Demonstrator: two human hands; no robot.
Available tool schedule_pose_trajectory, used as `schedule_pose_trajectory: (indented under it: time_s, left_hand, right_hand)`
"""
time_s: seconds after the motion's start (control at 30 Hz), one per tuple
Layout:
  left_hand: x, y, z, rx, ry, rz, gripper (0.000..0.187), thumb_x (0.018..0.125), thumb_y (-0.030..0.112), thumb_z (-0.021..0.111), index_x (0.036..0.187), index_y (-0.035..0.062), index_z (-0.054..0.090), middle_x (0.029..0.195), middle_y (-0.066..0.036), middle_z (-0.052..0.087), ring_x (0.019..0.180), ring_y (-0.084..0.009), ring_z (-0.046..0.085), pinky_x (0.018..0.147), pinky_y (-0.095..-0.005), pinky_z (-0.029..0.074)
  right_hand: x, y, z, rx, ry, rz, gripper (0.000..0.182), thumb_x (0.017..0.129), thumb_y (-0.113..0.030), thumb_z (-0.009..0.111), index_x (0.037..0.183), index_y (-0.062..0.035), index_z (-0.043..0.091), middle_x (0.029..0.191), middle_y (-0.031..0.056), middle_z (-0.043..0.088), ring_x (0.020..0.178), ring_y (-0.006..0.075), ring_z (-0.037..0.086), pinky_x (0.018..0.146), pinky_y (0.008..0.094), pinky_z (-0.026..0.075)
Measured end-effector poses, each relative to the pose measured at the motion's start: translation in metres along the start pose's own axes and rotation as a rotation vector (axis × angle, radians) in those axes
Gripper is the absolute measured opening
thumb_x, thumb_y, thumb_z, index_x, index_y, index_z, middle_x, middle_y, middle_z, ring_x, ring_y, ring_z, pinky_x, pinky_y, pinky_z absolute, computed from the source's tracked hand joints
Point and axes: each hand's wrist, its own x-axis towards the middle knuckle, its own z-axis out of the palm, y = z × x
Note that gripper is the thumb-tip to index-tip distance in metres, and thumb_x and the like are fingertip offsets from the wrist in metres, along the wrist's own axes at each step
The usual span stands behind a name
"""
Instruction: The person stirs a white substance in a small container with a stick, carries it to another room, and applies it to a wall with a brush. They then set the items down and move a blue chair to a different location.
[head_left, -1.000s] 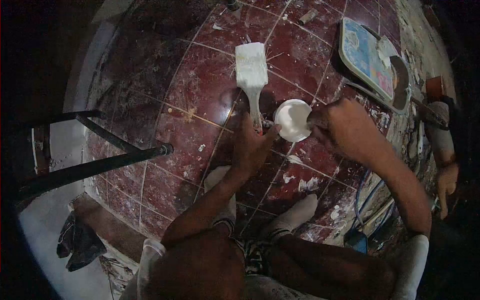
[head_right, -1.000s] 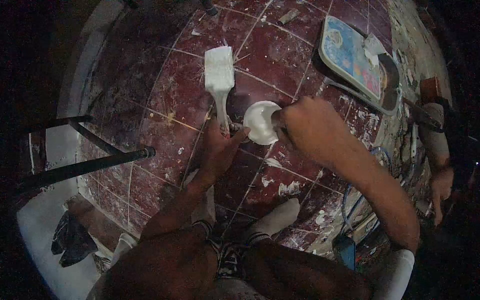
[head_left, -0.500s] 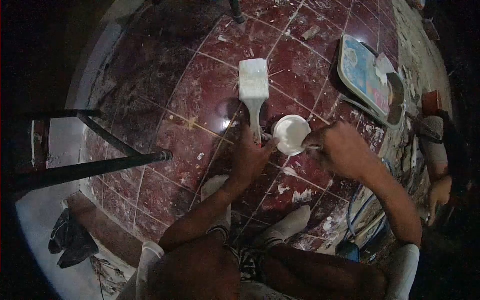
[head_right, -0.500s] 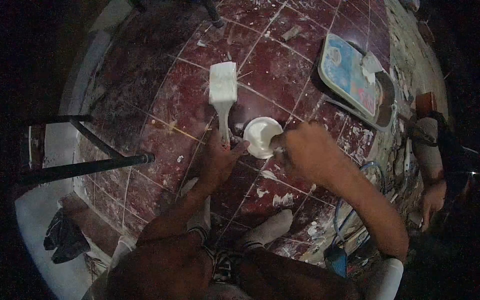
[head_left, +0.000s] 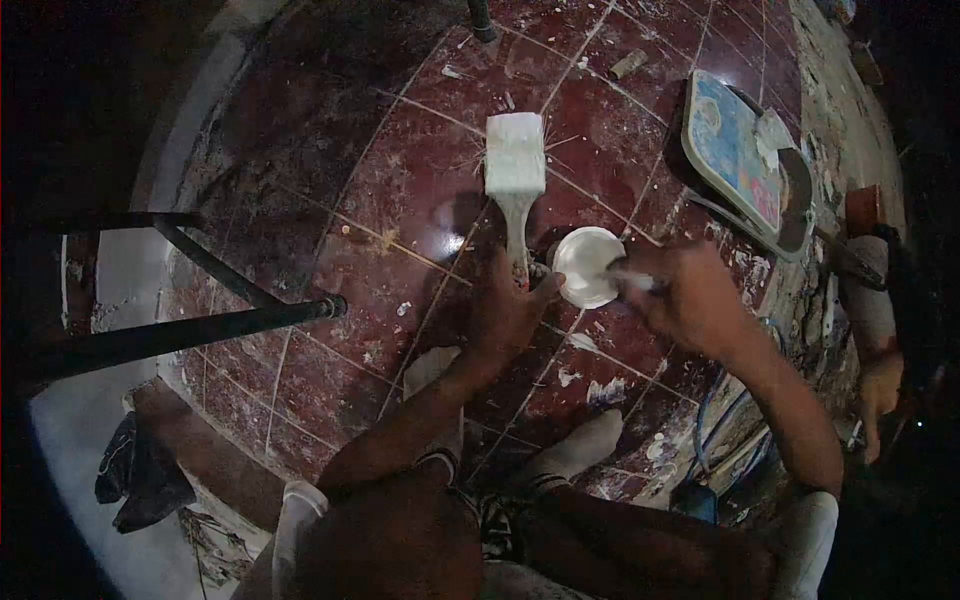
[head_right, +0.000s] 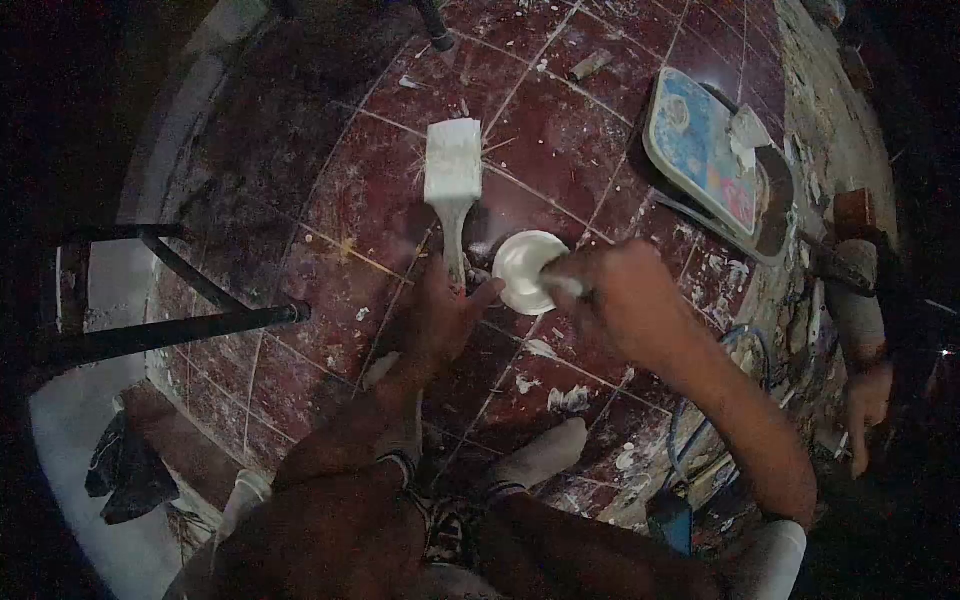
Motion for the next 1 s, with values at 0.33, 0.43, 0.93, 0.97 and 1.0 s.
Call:
schedule_pose_trajectory:
  time_s: [0.33,0.43,0.93,0.97,1.0]
  left_hand:
    - [0.002,-0.007,0.005,-0.029,0.039,0.029,0.075,0.083,0.053,0.074,0.121,-0.0055,0.047,0.100,-0.024,0.059,0.093,-0.0369,0.060,0.083,-0.0489,0.047]
    - [0.001,-0.004,0.003,0.006,0.072,0.155,0.077,0.085,0.055,0.071,0.124,-0.0060,0.045,0.105,-0.025,0.059,0.096,-0.0370,0.060,0.085,-0.0481,0.047]
    - [0.007,-0.019,0.010,0.030,0.194,0.359,0.077,0.089,0.050,0.070,0.131,-0.0087,0.041,0.113,-0.027,0.056,0.104,-0.0394,0.058,0.092,-0.0489,0.045]
    - [0.008,-0.023,0.012,0.058,0.288,0.469,0.077,0.089,0.050,0.070,0.131,-0.0089,0.042,0.115,-0.028,0.055,0.105,-0.0404,0.057,0.093,-0.0494,0.044]
    - [0.006,-0.021,0.008,-0.027,0.159,0.358,0.078,0.089,0.050,0.070,0.132,-0.0089,0.041,0.119,-0.030,0.054,0.111,-0.0420,0.055,0.096,-0.0503,0.043]
  right_hand:
    - [0.003,-0.001,0.002,-0.087,-0.068,-0.057,0.011,0.078,-0.011,0.069,0.088,-0.0061,0.071,0.072,0.0175,0.067,0.068,0.0366,0.069,0.063,0.0461,0.055]
    - [0.004,0.011,0.006,-0.360,-0.172,0.002,0.015,0.078,-0.013,0.070,0.092,-0.0077,0.072,0.070,0.0169,0.067,0.069,0.0372,0.070,0.064,0.0466,0.056]
    - [0.018,0.014,0.007,-0.269,-0.287,-0.020,0.022,0.080,-0.010,0.070,0.101,-0.0078,0.073,0.082,0.0202,0.069,0.074,0.0375,0.068,0.072,0.0465,0.054]
    - [0.017,0.007,0.004,-0.293,-0.168,0.002,0.015,0.080,-0.012,0.069,0.094,-0.0072,0.073,0.077,0.0209,0.067,0.072,0.0385,0.068,0.069,0.0475,0.055]
    - [0.015,0.002,0.002,-0.317,-0.048,0.026,0.010,0.081,-0.014,0.068,0.086,-0.0065,0.073,0.073,0.0217,0.066,0.071,0.0396,0.068,0.066,0.0484,0.055]
